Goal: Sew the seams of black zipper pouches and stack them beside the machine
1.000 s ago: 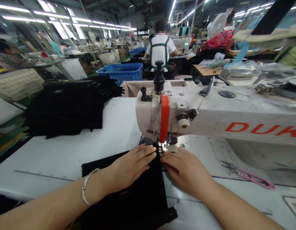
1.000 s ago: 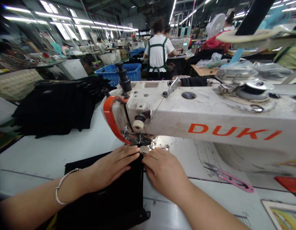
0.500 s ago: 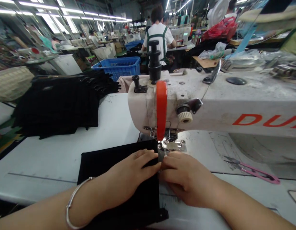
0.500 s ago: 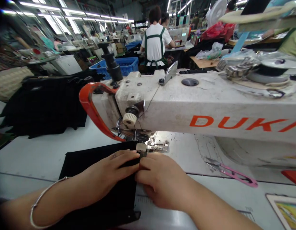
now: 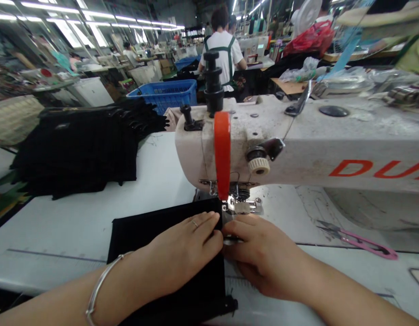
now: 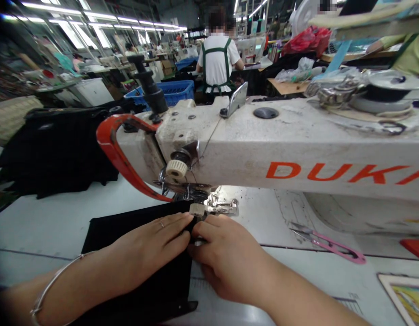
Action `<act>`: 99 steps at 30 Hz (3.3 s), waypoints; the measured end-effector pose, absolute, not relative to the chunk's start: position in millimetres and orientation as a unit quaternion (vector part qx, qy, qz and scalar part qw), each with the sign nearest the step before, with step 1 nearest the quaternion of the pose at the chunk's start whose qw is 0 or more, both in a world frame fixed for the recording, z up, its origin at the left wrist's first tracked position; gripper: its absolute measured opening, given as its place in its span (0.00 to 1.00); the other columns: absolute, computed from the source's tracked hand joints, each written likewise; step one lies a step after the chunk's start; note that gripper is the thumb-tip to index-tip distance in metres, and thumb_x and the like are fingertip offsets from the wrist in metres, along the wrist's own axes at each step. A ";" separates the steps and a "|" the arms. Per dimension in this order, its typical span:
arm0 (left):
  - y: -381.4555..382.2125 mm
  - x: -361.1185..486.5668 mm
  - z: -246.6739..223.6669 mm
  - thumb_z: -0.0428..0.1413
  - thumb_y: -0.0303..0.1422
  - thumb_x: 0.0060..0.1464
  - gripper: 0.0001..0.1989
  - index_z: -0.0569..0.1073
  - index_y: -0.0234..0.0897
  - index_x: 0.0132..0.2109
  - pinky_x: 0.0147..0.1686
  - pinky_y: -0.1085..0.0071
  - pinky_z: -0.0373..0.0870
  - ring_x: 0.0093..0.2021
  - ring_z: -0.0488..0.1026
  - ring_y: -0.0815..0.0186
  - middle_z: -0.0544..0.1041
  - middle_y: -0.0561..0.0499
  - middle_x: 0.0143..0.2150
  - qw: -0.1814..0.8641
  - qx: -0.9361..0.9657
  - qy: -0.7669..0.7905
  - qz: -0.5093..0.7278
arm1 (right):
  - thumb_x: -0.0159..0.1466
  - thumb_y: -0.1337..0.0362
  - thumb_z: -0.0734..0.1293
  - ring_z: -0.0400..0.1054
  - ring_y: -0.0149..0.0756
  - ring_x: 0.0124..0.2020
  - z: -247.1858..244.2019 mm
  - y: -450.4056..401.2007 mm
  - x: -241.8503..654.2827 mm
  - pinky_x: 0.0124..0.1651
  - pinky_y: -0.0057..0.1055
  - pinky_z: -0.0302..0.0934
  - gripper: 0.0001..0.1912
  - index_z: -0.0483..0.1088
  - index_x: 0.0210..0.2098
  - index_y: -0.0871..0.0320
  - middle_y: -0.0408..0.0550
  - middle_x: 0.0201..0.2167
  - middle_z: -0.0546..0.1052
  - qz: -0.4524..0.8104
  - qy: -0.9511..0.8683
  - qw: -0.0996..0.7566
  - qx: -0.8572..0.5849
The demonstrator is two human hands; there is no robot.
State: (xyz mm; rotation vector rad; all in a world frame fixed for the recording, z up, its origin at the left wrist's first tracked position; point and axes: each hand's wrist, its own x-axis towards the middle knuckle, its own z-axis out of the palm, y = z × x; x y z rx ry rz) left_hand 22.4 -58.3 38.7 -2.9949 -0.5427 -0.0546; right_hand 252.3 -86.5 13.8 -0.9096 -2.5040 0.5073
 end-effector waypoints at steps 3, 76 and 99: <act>-63.4 30.5 36.0 0.45 0.24 0.62 0.15 0.69 0.25 0.52 0.58 0.56 0.70 0.59 0.71 0.49 0.71 0.29 0.59 0.096 -0.981 -0.170 -0.007 | 0.59 0.73 0.64 0.66 0.40 0.45 13.5 -87.8 252.9 0.47 0.39 0.63 0.07 0.72 0.31 0.55 0.46 0.43 0.74 0.178 -0.903 0.212 -0.329; -4.3 16.9 5.4 0.57 0.32 0.59 0.14 0.71 0.32 0.52 0.63 0.59 0.65 0.59 0.69 0.60 0.74 0.41 0.54 -0.060 -0.962 -0.138 -0.230 | 0.65 0.73 0.60 0.66 0.47 0.47 2.1 -78.3 250.7 0.49 0.47 0.67 0.20 0.69 0.55 0.58 0.56 0.47 0.71 0.180 -0.843 0.197 -0.467; -11.7 17.7 4.5 0.54 0.28 0.65 0.06 0.76 0.35 0.43 0.49 0.68 0.74 0.45 0.77 0.67 0.80 0.49 0.44 -0.131 -0.936 -0.207 -0.254 | 0.67 0.67 0.65 0.66 0.43 0.39 3.2 -70.5 257.9 0.42 0.39 0.61 0.04 0.71 0.36 0.58 0.49 0.34 0.74 0.104 -0.836 0.275 -0.463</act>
